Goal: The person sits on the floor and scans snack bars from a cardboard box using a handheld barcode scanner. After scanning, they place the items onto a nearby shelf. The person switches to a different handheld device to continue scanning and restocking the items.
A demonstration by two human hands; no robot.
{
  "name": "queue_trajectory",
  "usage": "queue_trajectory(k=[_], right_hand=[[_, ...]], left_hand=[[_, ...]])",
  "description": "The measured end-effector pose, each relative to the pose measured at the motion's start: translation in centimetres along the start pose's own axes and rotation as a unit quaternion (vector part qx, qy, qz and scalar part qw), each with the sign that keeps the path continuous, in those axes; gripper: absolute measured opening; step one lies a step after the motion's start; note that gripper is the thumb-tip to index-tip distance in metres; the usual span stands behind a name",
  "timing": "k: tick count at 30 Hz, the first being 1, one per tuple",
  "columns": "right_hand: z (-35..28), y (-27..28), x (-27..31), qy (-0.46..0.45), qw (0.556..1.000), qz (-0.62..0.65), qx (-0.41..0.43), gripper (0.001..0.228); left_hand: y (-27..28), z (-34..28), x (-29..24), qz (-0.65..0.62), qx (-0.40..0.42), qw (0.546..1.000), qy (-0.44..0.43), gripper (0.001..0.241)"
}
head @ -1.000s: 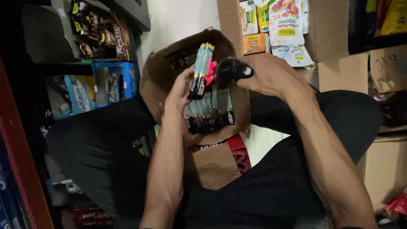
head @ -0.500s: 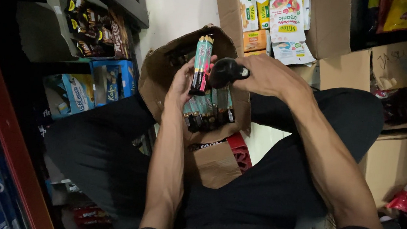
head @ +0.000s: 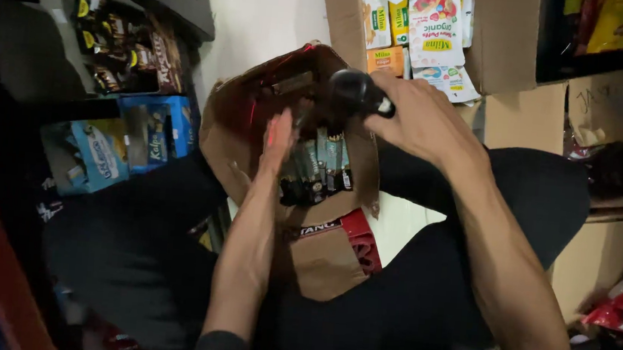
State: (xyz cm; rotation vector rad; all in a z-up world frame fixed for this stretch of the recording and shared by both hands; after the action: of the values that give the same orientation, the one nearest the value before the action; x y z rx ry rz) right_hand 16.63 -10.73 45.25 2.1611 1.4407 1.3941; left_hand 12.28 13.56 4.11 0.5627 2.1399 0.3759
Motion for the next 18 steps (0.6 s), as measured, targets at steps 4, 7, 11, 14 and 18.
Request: queue_trajectory(k=[4, 7, 11, 14, 18], right_hand=[[1.0, 0.4, -0.1, 0.0, 0.999, -0.045, 0.02, 0.038], [1.7, 0.5, -1.0, -0.026, 0.999, -0.035, 0.023, 0.032], [2.7, 0.8, -0.9, -0.047, 0.998, -0.02, 0.033, 0.032], [2.8, 0.8, -1.1, -0.042, 0.999, -0.013, 0.03, 0.027], [3.0, 0.5, -1.9, -0.035, 0.999, -0.018, 0.001, 0.038]], left_hand=[[-4.5, 5.9, 4.6, 0.382, 0.003, 0.923, -0.05, 0.027], [-10.3, 10.9, 13.7, 0.526, -0.154, 0.797, -0.252, 0.022], [-0.3, 6.3, -5.3, 0.328, 0.039, 0.944, 0.007, 0.032], [-4.2, 10.9, 1.7, 0.368, 0.016, 0.929, -0.034, 0.033], [-8.9, 12.1, 11.1, 0.458, -0.038, 0.879, -0.13, 0.035]])
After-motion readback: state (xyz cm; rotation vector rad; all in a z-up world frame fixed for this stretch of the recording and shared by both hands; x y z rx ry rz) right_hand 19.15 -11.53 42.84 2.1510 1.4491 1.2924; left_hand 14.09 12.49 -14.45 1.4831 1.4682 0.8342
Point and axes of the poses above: each hand's wrist, its own z-axis towards the middle knuckle, its own y-axis out of the back of the hand, x = y × z, the point moved 3 cm from there along z, towards the middle knuckle, and after that the axes turned 1 degree about -z, right-handed, at the moved point
